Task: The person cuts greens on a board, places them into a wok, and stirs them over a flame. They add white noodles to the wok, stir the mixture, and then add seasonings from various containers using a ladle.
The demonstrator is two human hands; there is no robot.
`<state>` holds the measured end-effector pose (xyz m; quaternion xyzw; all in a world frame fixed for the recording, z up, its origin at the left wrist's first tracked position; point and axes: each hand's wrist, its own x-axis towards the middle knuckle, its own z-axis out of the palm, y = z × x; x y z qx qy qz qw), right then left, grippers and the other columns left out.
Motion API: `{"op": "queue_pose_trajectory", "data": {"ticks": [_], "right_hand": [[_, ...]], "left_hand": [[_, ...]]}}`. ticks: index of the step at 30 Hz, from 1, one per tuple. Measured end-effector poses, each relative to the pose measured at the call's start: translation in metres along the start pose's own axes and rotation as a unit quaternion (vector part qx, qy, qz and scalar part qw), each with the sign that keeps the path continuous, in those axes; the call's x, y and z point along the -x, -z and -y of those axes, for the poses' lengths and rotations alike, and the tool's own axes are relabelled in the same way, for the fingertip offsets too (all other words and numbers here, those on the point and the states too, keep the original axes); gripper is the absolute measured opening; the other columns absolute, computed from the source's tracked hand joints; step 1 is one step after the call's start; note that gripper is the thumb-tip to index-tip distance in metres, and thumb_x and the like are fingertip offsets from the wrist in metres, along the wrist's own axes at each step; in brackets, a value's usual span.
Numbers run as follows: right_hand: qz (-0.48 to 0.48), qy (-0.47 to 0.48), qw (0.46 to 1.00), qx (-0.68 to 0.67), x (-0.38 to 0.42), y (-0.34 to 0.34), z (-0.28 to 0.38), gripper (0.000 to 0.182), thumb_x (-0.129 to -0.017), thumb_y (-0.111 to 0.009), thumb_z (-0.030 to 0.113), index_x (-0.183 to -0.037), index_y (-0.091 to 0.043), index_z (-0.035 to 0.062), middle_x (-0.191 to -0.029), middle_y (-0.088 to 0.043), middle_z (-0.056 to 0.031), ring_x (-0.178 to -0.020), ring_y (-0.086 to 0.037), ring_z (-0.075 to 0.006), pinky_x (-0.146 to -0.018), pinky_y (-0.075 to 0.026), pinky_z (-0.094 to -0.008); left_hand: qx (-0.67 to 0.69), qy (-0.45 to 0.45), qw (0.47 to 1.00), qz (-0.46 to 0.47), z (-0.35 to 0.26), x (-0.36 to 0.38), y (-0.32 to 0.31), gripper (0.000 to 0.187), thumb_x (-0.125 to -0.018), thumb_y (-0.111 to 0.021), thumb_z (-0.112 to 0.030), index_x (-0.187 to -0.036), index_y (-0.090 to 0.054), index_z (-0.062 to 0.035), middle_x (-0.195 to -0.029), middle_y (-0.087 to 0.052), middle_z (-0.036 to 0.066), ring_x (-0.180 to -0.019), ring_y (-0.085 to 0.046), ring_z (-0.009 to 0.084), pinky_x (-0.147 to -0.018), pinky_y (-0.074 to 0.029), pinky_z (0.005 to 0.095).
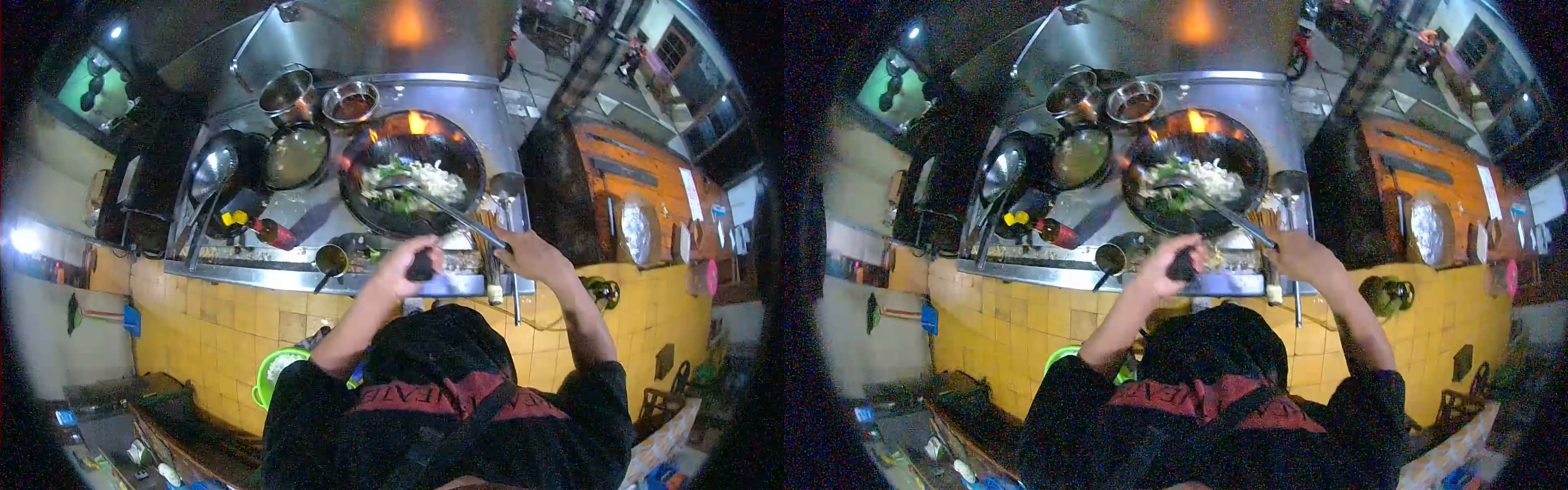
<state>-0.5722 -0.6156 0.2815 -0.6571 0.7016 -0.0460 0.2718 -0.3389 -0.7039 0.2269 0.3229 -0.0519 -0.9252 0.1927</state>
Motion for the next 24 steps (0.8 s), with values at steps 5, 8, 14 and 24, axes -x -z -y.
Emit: {"op": "queue_pose_trajectory", "data": {"ticks": [5, 8, 14, 24], "right_hand": [[0.046, -0.098, 0.992, 0.062, 0.001, -0.040, -0.002, 0.047, -0.082, -0.048, 0.023, -0.126, -0.041, 0.0097, -0.080, -0.061, -0.0209, -0.079, -0.062, -0.0360, -0.066, -0.051, -0.0462], [-0.026, -0.043, 0.994, 0.097, 0.016, -0.039, 0.011, 0.035, -0.080, -0.046, 0.013, -0.114, -0.045, 0.0029, -0.074, -0.063, -0.0187, -0.067, -0.064, -0.0327, -0.056, -0.052, -0.0443], [-0.161, 0.006, 0.974, 0.161, 0.015, -0.065, 0.001, 0.039, -0.081, -0.045, 0.011, -0.120, -0.048, 0.0033, -0.056, -0.056, -0.0100, -0.054, -0.062, -0.0233, -0.047, -0.050, -0.0372], [-0.260, 0.071, 0.886, 0.377, 0.032, -0.080, -0.011, 0.035, -0.077, -0.049, 0.012, -0.109, -0.053, -0.0026, -0.061, -0.053, -0.0090, -0.053, -0.056, -0.0219, -0.041, -0.046, -0.0339]], "left_hand": [[-0.175, -0.124, 0.972, -0.097, 0.060, -0.016, 0.050, 0.015, -0.086, -0.051, -0.017, -0.078, -0.050, -0.0048, -0.062, -0.050, 0.004, -0.053, -0.048, 0.0151, -0.051, -0.042, 0.0267], [-0.146, 0.017, 0.989, -0.021, 0.067, 0.023, 0.020, 0.014, -0.082, -0.056, -0.016, -0.078, -0.050, -0.0040, -0.061, -0.050, 0.005, -0.054, -0.050, 0.0157, -0.050, -0.044, 0.0287], [-0.178, -0.103, 0.977, -0.059, 0.021, -0.025, 0.065, 0.011, -0.083, -0.054, -0.011, -0.079, -0.046, -0.0049, -0.066, -0.050, 0.004, -0.055, -0.047, 0.0118, -0.050, -0.042, 0.0240], [-0.177, -0.080, 0.980, -0.028, 0.005, -0.037, 0.092, 0.014, -0.084, -0.055, -0.014, -0.074, -0.048, -0.0070, -0.063, -0.049, 0.003, -0.054, -0.048, 0.0112, -0.049, -0.041, 0.0239]]}}
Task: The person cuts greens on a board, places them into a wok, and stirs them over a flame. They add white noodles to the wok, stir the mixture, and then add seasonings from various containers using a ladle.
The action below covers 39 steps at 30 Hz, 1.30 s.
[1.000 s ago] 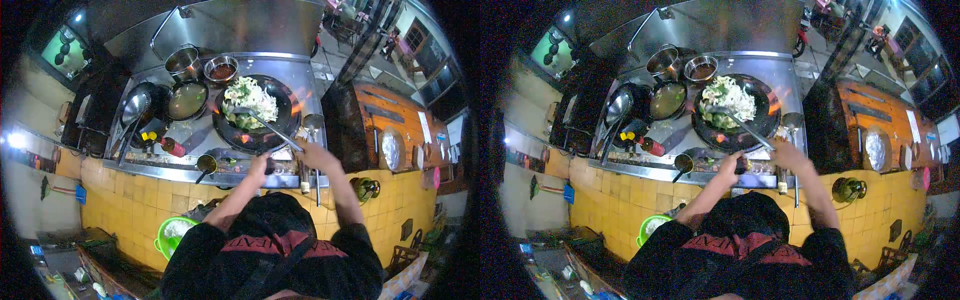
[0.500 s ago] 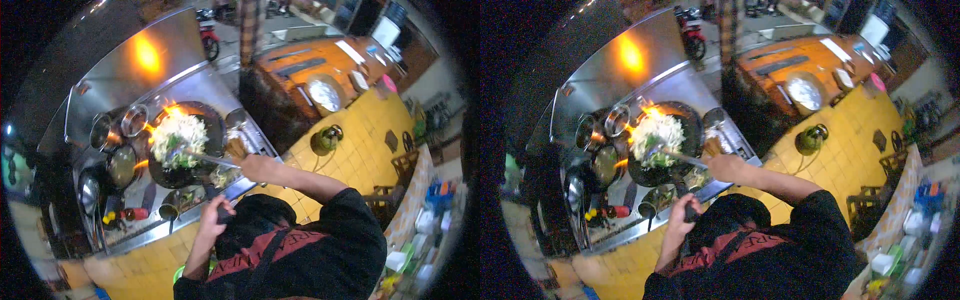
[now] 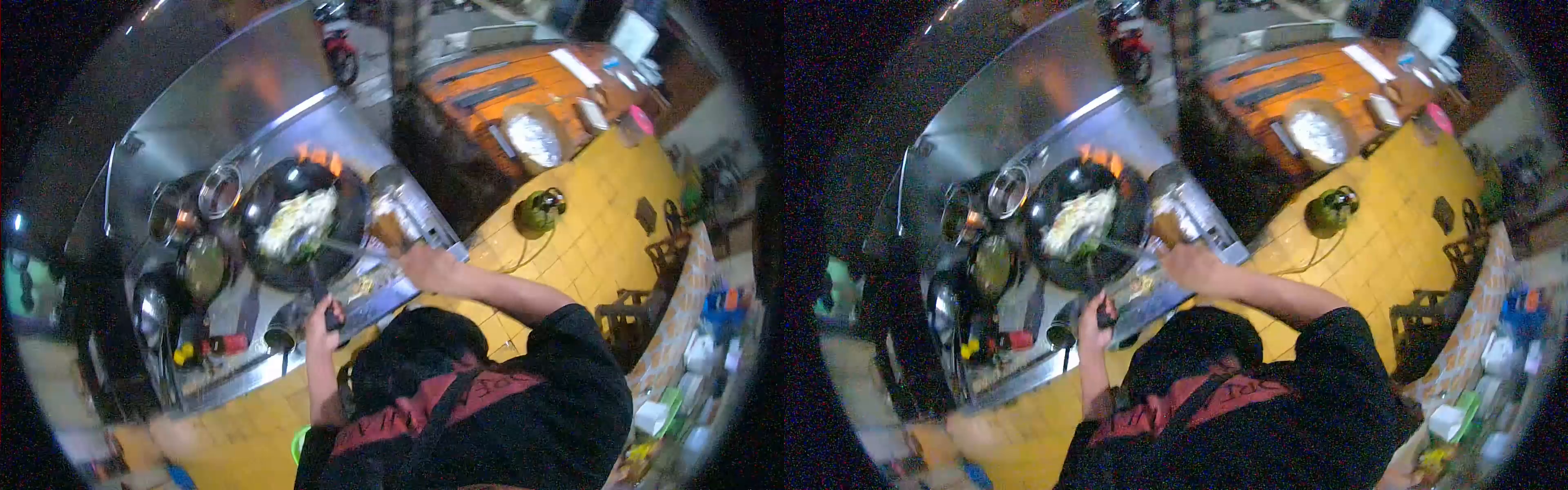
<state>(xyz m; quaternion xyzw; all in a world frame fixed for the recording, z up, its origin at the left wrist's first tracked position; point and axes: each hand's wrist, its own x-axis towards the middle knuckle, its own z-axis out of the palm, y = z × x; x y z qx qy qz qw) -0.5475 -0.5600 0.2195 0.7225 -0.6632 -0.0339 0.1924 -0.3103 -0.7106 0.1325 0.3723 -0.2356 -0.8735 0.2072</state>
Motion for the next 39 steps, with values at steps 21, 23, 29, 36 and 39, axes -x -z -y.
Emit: {"op": "queue_pose_trajectory", "data": {"ticks": [21, 23, 29, 36, 39], "right_hand": [[0.105, -0.171, 0.919, -0.339, -0.023, 0.038, -0.046, 0.050, -0.081, -0.056, 0.028, -0.127, -0.043, 0.0116, -0.074, -0.060, -0.0194, -0.067, -0.059, -0.0372, -0.061, -0.047, -0.0454], [0.074, -0.157, 0.924, -0.341, -0.030, 0.012, -0.026, 0.054, -0.081, -0.056, 0.028, -0.131, -0.036, 0.0171, -0.072, -0.060, -0.0205, -0.067, -0.060, -0.0370, -0.061, -0.048, -0.0474], [0.178, -0.216, 0.920, -0.275, -0.086, -0.110, 0.025, 0.054, -0.082, -0.049, 0.016, -0.132, -0.032, 0.0096, -0.079, -0.060, -0.0238, -0.073, -0.060, -0.0399, -0.065, -0.049, -0.0470], [0.165, -0.279, 0.860, -0.395, -0.078, -0.067, 0.010, 0.052, -0.083, -0.048, 0.014, -0.131, -0.030, 0.0053, -0.083, -0.059, -0.0274, -0.076, -0.057, -0.0446, -0.069, -0.048, -0.0480], [0.138, -0.277, 0.781, -0.542, -0.083, -0.110, 0.032, 0.037, -0.085, -0.047, 0.018, -0.118, -0.039, 0.0016, -0.073, -0.056, -0.0250, -0.065, -0.056, -0.0417, -0.062, -0.047, -0.0450]], "left_hand": [[-0.041, -0.031, 0.998, -0.045, 0.041, 0.009, -0.014, 0.010, -0.081, -0.057, -0.008, -0.077, -0.050, -0.0023, -0.061, -0.052, 0.005, -0.050, -0.053, 0.0148, -0.045, -0.046, 0.0294], [-0.129, -0.072, 0.988, -0.054, 0.040, -0.027, 0.009, 0.012, -0.085, -0.053, -0.014, -0.081, -0.049, -0.0038, -0.061, -0.052, 0.005, -0.050, -0.051, 0.0144, -0.045, -0.044, 0.0290], [-0.056, -0.124, 0.989, -0.059, 0.042, -0.060, 0.011, 0.015, -0.081, -0.059, -0.010, -0.089, -0.048, -0.0026, -0.063, -0.053, 0.005, -0.051, -0.052, 0.0143, -0.046, -0.044, 0.0283], [-0.116, -0.132, 0.976, -0.125, 0.032, -0.048, 0.002, 0.016, -0.077, -0.064, -0.009, -0.086, -0.051, -0.0043, -0.068, -0.056, 0.004, -0.053, -0.053, 0.0119, -0.046, -0.046, 0.0271], [-0.092, -0.120, 0.982, -0.116, 0.034, -0.054, 0.007, 0.018, -0.076, -0.065, -0.008, -0.086, -0.051, -0.0045, -0.067, -0.056, 0.003, -0.052, -0.052, 0.0123, -0.047, -0.047, 0.0276]]}}
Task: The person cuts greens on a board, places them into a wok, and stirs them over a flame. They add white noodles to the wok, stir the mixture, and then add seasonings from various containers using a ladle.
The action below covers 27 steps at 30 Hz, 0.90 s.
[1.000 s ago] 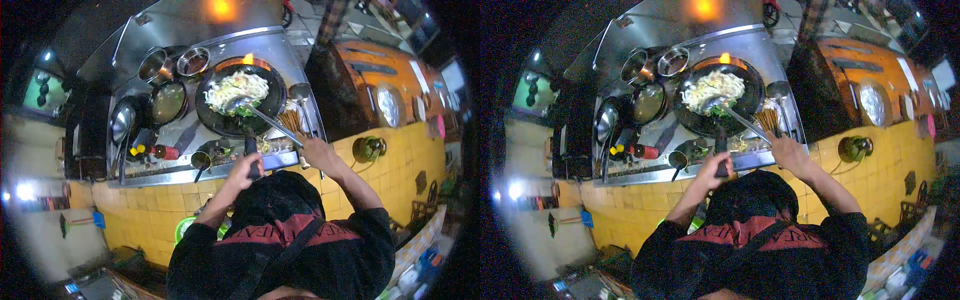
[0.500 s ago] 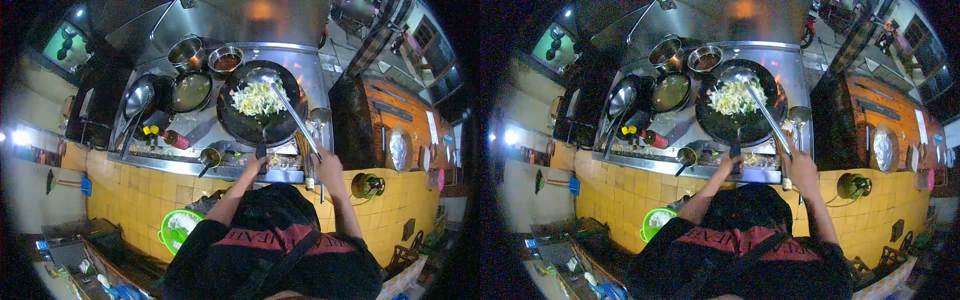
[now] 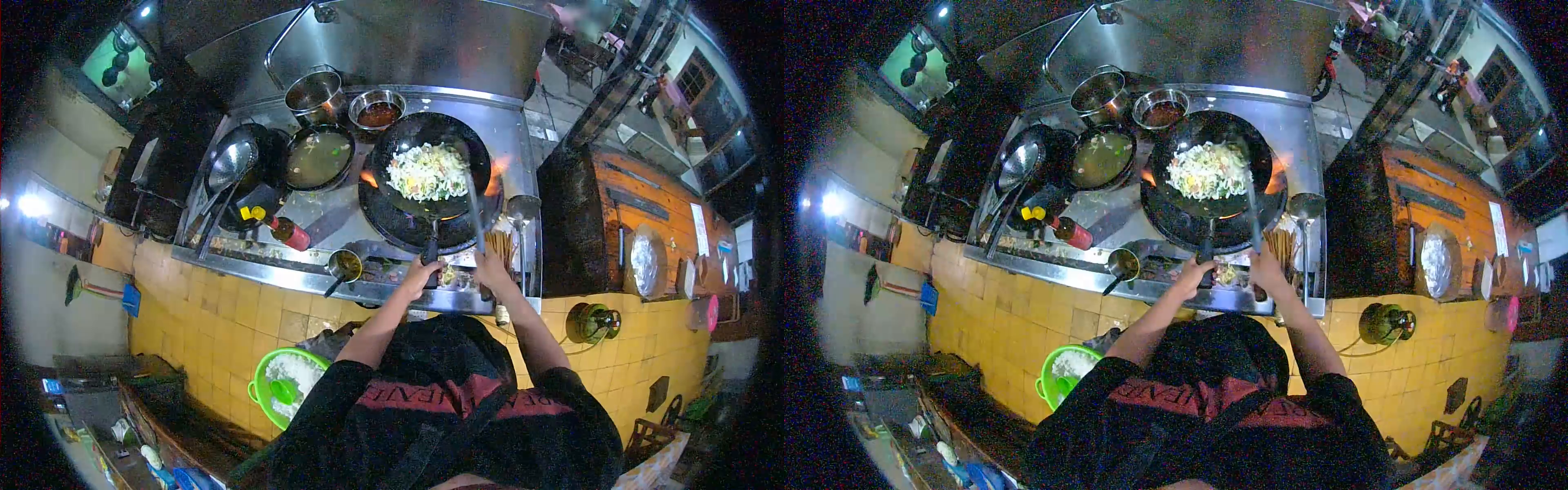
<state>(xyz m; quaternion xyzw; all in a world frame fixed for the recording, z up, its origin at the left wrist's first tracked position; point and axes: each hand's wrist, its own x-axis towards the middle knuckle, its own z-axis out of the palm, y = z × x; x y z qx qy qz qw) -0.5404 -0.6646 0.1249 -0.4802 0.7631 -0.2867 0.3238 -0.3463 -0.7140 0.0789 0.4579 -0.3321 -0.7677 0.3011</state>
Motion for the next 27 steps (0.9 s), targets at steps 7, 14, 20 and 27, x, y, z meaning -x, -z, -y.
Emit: {"op": "queue_pose_trajectory", "data": {"ticks": [7, 14, 20, 27], "right_hand": [[0.008, 0.214, 0.971, 0.110, 0.035, 0.075, 0.049, 0.038, -0.079, -0.055, 0.017, -0.113, -0.049, 0.0003, -0.073, -0.059, -0.0244, -0.066, -0.058, -0.0425, -0.057, -0.048, -0.0465], [0.044, 0.080, 0.969, 0.228, 0.014, 0.008, 0.033, 0.045, -0.077, -0.054, 0.015, -0.120, -0.045, 0.0025, -0.082, -0.058, -0.0285, -0.082, -0.057, -0.0420, -0.077, -0.046, -0.0469], [0.148, 0.095, 0.946, 0.271, 0.056, 0.139, 0.107, 0.050, -0.079, -0.055, 0.018, -0.126, -0.042, 0.0068, -0.091, -0.058, -0.0269, -0.086, -0.056, -0.0407, -0.078, -0.046, -0.0448], [0.155, 0.100, 0.934, 0.305, 0.081, 0.125, 0.092, 0.048, -0.079, -0.054, 0.016, -0.124, -0.043, 0.0075, -0.088, -0.059, -0.0267, -0.081, -0.058, -0.0405, -0.075, -0.047, -0.0473]], "left_hand": [[-0.011, 0.017, 0.999, 0.049, -0.012, 0.000, 0.006, 0.019, -0.076, -0.065, -0.007, -0.086, -0.049, -0.0028, -0.070, -0.056, 0.007, -0.056, -0.055, 0.0142, -0.049, -0.050, 0.0292], [0.102, 0.142, 0.983, 0.057, -0.001, -0.024, 0.000, 0.017, -0.077, -0.064, -0.015, -0.079, -0.054, -0.0014, -0.069, -0.057, 0.006, -0.057, -0.056, 0.0158, -0.054, -0.048, 0.0279], [0.280, 0.199, 0.925, 0.161, -0.125, 0.106, -0.087, 0.014, -0.082, -0.058, -0.012, -0.074, -0.047, -0.0059, -0.064, -0.049, 0.004, -0.057, -0.049, 0.0149, -0.055, -0.044, 0.0278], [0.094, 0.165, 0.981, 0.034, -0.025, 0.052, -0.024, 0.014, -0.082, -0.052, -0.017, -0.072, -0.053, -0.0068, -0.061, -0.054, 0.004, -0.054, -0.053, 0.0150, -0.051, -0.044, 0.0276]]}}
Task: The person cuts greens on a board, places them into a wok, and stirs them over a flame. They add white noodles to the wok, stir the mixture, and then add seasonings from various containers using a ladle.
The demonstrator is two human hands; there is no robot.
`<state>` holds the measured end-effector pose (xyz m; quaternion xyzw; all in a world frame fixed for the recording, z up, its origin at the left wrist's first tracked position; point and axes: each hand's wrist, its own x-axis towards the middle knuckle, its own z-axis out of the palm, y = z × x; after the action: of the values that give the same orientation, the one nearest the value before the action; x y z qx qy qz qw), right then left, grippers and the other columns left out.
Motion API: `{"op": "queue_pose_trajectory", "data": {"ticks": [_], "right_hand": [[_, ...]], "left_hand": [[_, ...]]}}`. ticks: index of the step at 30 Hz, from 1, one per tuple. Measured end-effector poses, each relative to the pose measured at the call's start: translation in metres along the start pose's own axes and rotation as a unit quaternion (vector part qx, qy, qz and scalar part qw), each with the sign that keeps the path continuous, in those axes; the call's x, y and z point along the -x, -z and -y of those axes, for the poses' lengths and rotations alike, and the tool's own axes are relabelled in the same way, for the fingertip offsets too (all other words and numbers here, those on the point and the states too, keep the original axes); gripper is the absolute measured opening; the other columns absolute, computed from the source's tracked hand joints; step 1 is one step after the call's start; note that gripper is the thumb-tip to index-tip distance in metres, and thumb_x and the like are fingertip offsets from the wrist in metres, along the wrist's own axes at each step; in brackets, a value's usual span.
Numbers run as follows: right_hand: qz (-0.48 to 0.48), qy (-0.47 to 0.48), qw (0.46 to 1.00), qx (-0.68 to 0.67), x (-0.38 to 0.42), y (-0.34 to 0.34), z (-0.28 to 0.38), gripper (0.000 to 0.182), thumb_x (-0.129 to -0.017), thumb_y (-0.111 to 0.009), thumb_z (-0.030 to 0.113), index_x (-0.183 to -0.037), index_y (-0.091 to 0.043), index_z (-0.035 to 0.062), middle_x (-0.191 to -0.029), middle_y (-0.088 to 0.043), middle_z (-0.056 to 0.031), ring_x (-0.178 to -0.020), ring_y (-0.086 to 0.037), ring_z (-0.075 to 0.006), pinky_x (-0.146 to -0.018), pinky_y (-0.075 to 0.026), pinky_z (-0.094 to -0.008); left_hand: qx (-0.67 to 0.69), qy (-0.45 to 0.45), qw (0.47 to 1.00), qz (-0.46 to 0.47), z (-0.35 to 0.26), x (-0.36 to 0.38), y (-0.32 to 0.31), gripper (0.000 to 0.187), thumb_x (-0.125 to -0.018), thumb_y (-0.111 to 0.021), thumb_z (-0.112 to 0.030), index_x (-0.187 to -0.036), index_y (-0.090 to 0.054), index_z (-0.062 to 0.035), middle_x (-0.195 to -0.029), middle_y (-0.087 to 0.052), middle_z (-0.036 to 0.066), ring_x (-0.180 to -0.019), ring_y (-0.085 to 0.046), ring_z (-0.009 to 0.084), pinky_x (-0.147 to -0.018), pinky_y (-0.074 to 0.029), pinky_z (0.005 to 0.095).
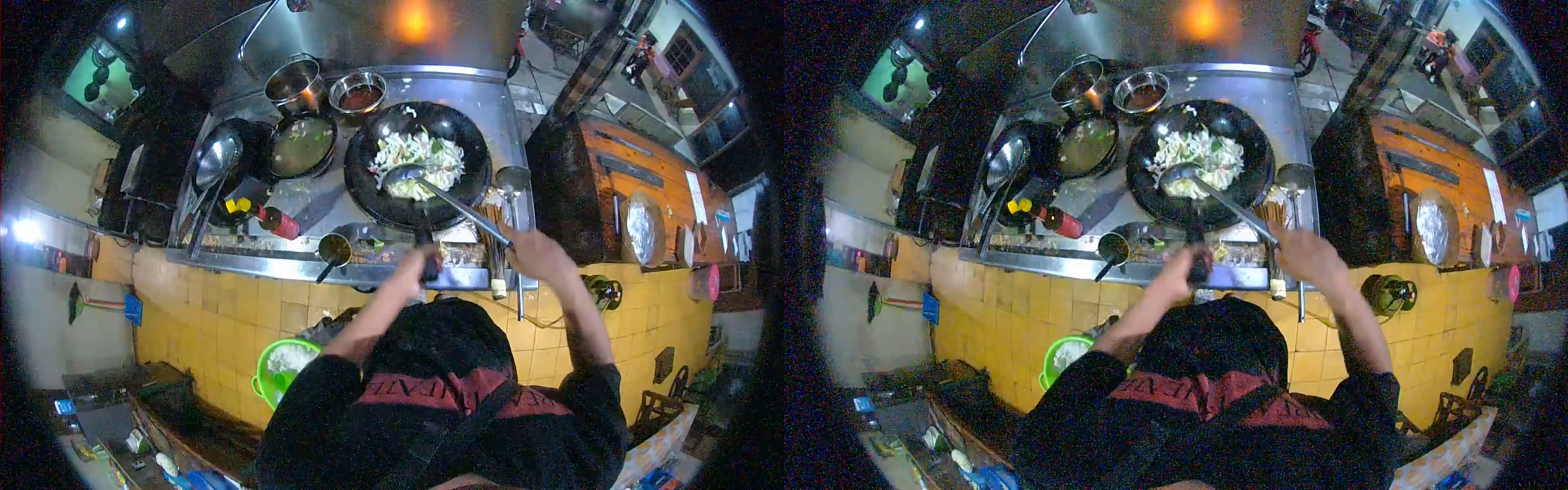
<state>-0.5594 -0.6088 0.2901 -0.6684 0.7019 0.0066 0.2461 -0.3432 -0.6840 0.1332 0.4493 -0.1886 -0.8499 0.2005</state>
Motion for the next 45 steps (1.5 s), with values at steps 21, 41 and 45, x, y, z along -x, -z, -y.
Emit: {"op": "queue_pose_trajectory", "data": {"ticks": [21, 41, 45], "right_hand": [[-0.267, -0.057, 0.953, -0.128, -0.001, -0.041, -0.024, 0.047, -0.077, -0.060, 0.016, -0.123, -0.048, 0.0206, -0.086, -0.060, -0.0200, -0.076, -0.060, -0.0375, -0.066, -0.048, -0.0450], [-0.029, -0.037, 0.943, -0.330, -0.105, -0.078, -0.035, 0.041, -0.087, -0.049, 0.020, -0.123, -0.039, 0.0039, -0.061, -0.055, -0.0175, -0.055, -0.058, -0.0266, -0.046, -0.044, -0.0382], [-0.085, -0.027, 0.993, -0.079, -0.040, -0.030, -0.015, 0.041, -0.083, -0.051, 0.015, -0.121, -0.043, 0.0037, -0.080, -0.058, -0.0284, -0.077, -0.057, -0.0440, -0.064, -0.047, -0.0477]], "left_hand": [[-0.104, -0.123, 0.986, 0.034, 0.006, -0.038, 0.020, 0.016, -0.083, -0.055, -0.014, -0.076, -0.050, -0.0010, -0.059, -0.052, 0.006, -0.050, -0.052, 0.0165, -0.047, -0.046, 0.0306], [-0.184, -0.136, 0.973, -0.038, 0.008, -0.056, 0.043, 0.032, -0.082, -0.061, -0.030, -0.096, -0.054, -0.0020, -0.075, -0.060, 0.006, -0.062, -0.058, 0.0133, -0.054, -0.048, 0.0268], [-0.461, -0.192, 0.852, -0.156, -0.002, -0.059, 0.046, 0.027, -0.081, -0.062, -0.027, -0.090, -0.057, -0.0018, -0.073, -0.060, 0.007, -0.062, -0.058, 0.0138, -0.057, -0.049, 0.0271]]}}
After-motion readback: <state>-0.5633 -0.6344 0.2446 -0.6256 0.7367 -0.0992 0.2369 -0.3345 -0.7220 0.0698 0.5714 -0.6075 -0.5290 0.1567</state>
